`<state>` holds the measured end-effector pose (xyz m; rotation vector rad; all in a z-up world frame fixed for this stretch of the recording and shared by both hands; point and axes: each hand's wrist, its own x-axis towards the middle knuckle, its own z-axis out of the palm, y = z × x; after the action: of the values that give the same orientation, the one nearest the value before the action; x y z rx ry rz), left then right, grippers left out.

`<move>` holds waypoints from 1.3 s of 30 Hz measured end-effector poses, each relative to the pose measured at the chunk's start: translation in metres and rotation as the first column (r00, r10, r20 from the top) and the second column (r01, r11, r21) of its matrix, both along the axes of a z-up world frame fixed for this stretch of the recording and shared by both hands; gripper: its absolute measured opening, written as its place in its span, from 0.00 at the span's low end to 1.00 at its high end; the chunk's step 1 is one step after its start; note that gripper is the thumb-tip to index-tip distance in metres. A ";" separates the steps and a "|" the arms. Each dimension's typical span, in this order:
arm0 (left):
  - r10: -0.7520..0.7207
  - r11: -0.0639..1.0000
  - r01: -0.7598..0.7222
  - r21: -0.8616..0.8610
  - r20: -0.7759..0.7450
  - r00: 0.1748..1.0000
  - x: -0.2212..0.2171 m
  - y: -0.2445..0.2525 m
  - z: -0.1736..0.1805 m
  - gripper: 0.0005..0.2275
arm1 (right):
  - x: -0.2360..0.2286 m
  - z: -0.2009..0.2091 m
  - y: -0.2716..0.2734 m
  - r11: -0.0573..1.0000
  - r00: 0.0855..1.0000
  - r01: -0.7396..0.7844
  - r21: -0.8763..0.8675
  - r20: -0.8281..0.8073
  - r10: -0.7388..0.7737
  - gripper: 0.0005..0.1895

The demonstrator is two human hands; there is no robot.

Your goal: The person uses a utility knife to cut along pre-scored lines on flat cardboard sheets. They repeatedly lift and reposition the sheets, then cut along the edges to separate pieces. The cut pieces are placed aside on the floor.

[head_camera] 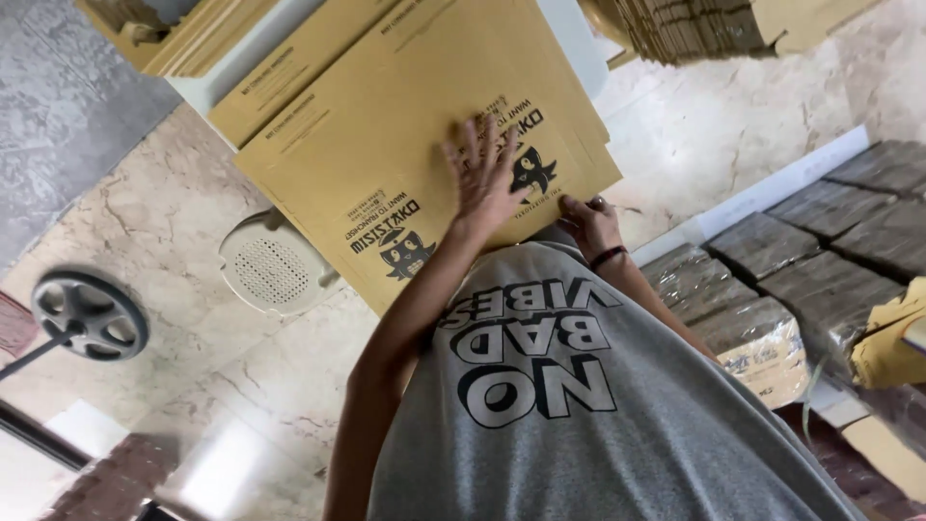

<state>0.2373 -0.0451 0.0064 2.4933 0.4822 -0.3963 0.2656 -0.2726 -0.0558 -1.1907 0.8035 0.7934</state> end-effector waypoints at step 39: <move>-0.242 0.949 0.308 0.075 -0.453 0.858 0.033 -0.078 -0.028 0.47 | 0.005 0.020 0.025 0.727 0.869 -0.323 -0.606 0.114 0.481 0.14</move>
<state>0.2699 -0.1229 -0.0221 2.6190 0.3291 -1.0939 0.2711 -0.2478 -0.0356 -2.0293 0.5673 0.7380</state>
